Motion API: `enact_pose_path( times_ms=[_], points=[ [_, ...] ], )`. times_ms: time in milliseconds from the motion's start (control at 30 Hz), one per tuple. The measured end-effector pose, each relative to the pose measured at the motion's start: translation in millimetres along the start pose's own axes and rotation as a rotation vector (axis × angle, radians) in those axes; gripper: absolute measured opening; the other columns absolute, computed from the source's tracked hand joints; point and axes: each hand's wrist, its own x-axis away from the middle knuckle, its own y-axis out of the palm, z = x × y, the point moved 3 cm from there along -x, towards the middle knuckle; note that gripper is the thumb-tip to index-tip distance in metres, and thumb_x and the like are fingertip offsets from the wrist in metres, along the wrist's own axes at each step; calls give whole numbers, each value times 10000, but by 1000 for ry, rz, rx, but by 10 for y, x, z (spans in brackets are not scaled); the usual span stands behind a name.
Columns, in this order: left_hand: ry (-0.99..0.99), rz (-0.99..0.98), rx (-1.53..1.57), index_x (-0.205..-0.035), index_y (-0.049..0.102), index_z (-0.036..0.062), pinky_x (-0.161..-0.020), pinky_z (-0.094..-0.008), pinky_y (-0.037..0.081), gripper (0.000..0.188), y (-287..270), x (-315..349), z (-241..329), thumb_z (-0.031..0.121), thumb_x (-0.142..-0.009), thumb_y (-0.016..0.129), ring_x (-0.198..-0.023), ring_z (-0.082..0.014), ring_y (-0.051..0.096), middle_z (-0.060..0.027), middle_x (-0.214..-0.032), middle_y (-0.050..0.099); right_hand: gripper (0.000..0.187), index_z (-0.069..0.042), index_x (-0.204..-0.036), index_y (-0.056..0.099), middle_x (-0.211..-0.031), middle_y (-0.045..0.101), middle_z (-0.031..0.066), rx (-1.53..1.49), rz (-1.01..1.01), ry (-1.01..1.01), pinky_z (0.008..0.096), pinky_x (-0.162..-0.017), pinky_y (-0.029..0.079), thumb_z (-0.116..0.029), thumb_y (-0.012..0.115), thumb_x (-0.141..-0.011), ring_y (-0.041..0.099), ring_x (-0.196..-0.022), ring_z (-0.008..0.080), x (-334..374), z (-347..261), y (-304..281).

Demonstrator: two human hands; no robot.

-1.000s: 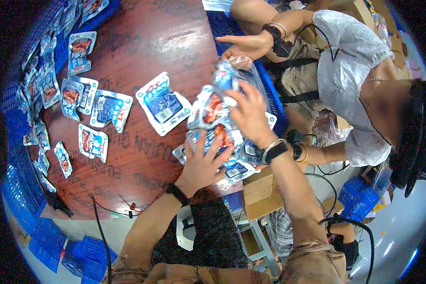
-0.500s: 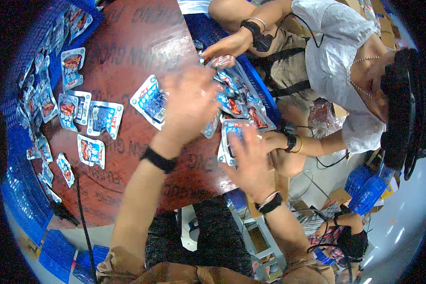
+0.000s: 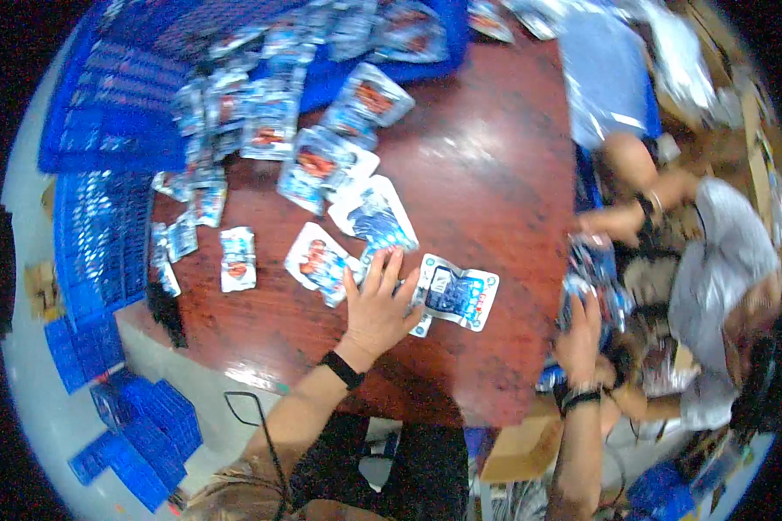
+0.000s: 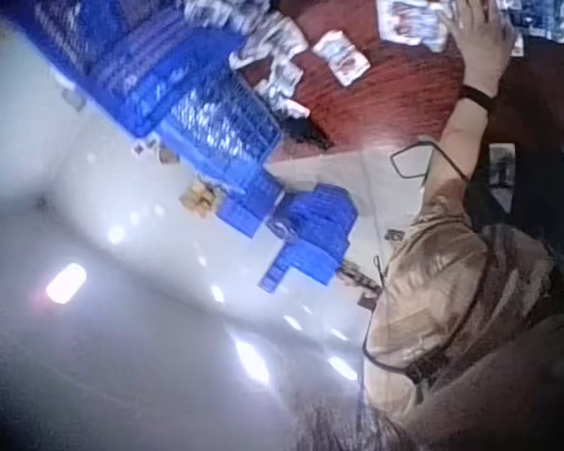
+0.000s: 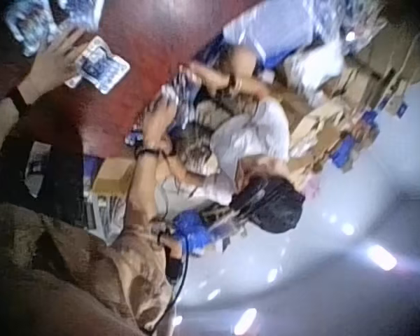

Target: Sorting and bagging small blue and white pouches into plastic bags.

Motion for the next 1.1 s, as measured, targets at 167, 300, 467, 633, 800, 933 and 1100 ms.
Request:
enact_pose_path(
  times_ms=[167, 300, 467, 633, 800, 933, 1100],
  points=[
    [-108, 209, -33, -1183, 567, 123, -1022, -626, 235, 474, -313, 277, -958, 312, -765, 683, -1313, -326, 381, -134, -1414, 428, 646, -15, -1348, 441, -1465, 316, 230, 131, 123, 101, 456, -1110, 258, 74, 608, -731, 292, -1362, 405, 462, -406, 188],
    [-536, 89, 119, -1294, 483, 63, -1043, -584, 256, 577, -810, 443, -2161, 263, -791, 681, -1284, -381, 394, -202, -1418, 398, 582, -13, -1327, 463, -1444, 352, 219, 69, 295, 90, 435, -1093, 295, 48, 596, -764, 332, -1342, 386, 127, -893, -50],
    [-886, 286, -41, -1395, 370, 33, -1056, -612, 236, 652, -345, 1203, -3654, 368, -881, 590, -1369, -410, 255, -207, -1494, 281, 453, -9, -1264, 500, -1362, 460, 198, -53, 180, -337, 443, -1058, 336, -57, 611, -828, 426, -1262, 371, -732, -2694, 83],
    [-909, 207, -65, -1427, 336, 46, -1079, -630, 171, 695, -161, 972, -3603, 434, -888, 542, -1402, -432, 166, -188, -1525, 231, 509, -9, -1265, 507, -1341, 483, 203, -142, 131, -673, 458, -1021, 381, -219, 668, -830, 466, -1224, 381, -1797, -4377, 247],
    [-947, 203, -17, -1424, 343, 51, -1078, -648, 150, 715, -163, 994, -3639, 453, -868, 542, -1409, -432, 146, -189, -1526, 230, 564, -36, -1283, 499, -1332, 495, 202, 42, 308, -967, 472, -1012, 385, -395, 617, -865, 480, -1216, 373, -3073, -5969, 559],
    [-970, 139, 56, -1400, 366, 37, -1062, -670, 172, 725, -244, 1002, -3663, 446, -837, 568, -1397, -461, 146, -203, -1509, 245, 572, -49, -1295, 502, -1321, 519, 188, 206, 235, -797, 420, -1025, 388, -435, 591, -882, 496, -1203, 358, -3770, -7037, 514],
    [-970, 132, 173, -1389, 384, 31, -1059, -678, 159, 744, -272, 979, -3679, 452, -812, 594, -1392, -472, 144, -208, -1508, 237, 595, -110, -1329, 487, -1334, 499, 189, 333, 166, -838, 422, -1029, 376, -467, 595, -865, 471, -1220, 362, -4086, -7664, 596]
  ],
)
